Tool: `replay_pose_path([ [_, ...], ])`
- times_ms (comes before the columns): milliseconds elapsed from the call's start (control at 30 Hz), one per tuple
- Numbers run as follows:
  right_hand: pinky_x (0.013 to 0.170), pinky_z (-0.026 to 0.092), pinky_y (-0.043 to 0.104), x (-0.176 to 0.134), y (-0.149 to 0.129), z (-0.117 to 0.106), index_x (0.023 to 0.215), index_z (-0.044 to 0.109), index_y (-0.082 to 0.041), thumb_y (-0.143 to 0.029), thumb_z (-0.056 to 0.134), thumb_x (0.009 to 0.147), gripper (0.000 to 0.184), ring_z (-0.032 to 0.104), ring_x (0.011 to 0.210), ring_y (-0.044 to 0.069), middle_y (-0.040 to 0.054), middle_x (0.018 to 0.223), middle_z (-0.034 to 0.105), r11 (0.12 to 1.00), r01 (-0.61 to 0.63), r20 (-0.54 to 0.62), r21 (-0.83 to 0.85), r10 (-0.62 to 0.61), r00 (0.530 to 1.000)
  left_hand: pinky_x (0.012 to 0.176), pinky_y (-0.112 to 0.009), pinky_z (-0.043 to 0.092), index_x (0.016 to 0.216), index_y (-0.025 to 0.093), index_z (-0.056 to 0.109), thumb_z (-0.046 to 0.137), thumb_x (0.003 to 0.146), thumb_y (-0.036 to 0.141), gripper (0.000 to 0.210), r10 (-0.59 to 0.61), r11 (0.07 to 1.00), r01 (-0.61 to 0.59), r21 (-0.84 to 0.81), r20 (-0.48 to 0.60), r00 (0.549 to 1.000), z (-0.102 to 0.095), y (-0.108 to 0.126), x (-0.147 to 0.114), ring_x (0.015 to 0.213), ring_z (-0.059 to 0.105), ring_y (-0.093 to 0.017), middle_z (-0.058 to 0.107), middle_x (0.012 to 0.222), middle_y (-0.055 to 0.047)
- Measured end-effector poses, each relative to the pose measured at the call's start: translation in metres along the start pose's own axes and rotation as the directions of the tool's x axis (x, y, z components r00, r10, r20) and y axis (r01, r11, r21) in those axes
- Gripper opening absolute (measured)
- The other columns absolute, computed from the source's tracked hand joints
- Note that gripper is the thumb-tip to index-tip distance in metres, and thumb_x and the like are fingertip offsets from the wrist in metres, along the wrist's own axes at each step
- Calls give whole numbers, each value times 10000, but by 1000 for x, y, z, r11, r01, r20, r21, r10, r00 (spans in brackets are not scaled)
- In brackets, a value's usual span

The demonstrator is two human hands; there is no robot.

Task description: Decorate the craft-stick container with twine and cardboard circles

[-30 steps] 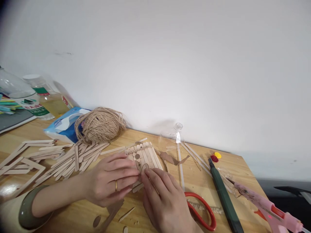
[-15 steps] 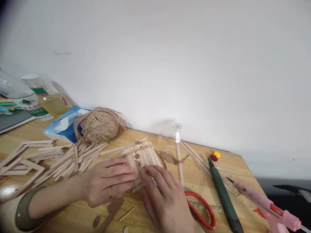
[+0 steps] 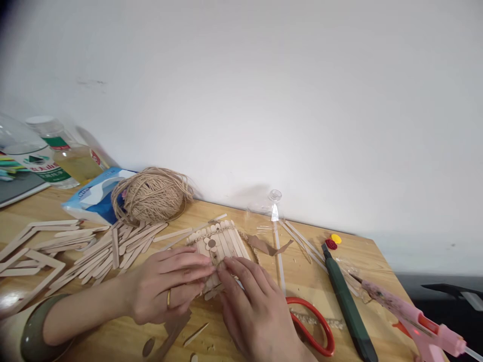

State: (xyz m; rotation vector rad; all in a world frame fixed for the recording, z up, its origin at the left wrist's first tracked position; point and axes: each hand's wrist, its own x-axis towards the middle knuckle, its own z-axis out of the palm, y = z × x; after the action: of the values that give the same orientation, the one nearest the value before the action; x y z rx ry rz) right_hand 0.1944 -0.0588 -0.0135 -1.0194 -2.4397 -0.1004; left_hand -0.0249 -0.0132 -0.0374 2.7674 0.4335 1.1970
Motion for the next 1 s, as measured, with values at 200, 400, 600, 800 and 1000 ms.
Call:
replay_pose_path([
  [200,881,500,363,-7,5,-5,1199,502,-80,-125,461,883,321,528,1108,240,161,1134,609,997,-47,-44,61,50,998,1005,-344,427,968,132,606,539,726,156,252,20,1000,-20,1,-21,1000,2,-1,-1,1061,591,-180,689,1053,-109],
  [400,754,508,326,-6,2,-15,1081,570,-93,-70,468,846,257,553,931,217,134,963,594,997,-71,-135,24,74,988,988,-337,444,981,127,603,514,737,134,260,35,999,-34,9,-39,999,3,-1,1,1044,600,-172,700,1028,-106],
  [600,706,511,319,4,-7,-6,1050,628,-124,-123,447,866,258,583,863,210,105,909,657,999,-28,-88,-41,24,996,991,-318,439,972,137,613,491,771,125,236,-11,1000,11,11,-40,999,0,1,5,1029,607,-156,712,1003,-85],
  [800,739,487,311,7,-8,-2,1008,660,-115,-119,444,875,253,603,851,205,84,916,704,998,12,-113,-56,-18,993,1025,-324,403,911,137,637,504,767,104,199,11,1000,-8,27,-92,996,4,1,4,1044,596,-160,729,947,-55],
  [1000,758,483,312,9,-7,-1,1027,645,-96,-88,436,862,267,616,851,196,87,925,710,999,31,-103,-43,-35,994,990,-302,432,908,165,628,496,781,128,187,-9,1000,11,20,-109,994,2,2,7,998,615,-141,733,895,-42],
])
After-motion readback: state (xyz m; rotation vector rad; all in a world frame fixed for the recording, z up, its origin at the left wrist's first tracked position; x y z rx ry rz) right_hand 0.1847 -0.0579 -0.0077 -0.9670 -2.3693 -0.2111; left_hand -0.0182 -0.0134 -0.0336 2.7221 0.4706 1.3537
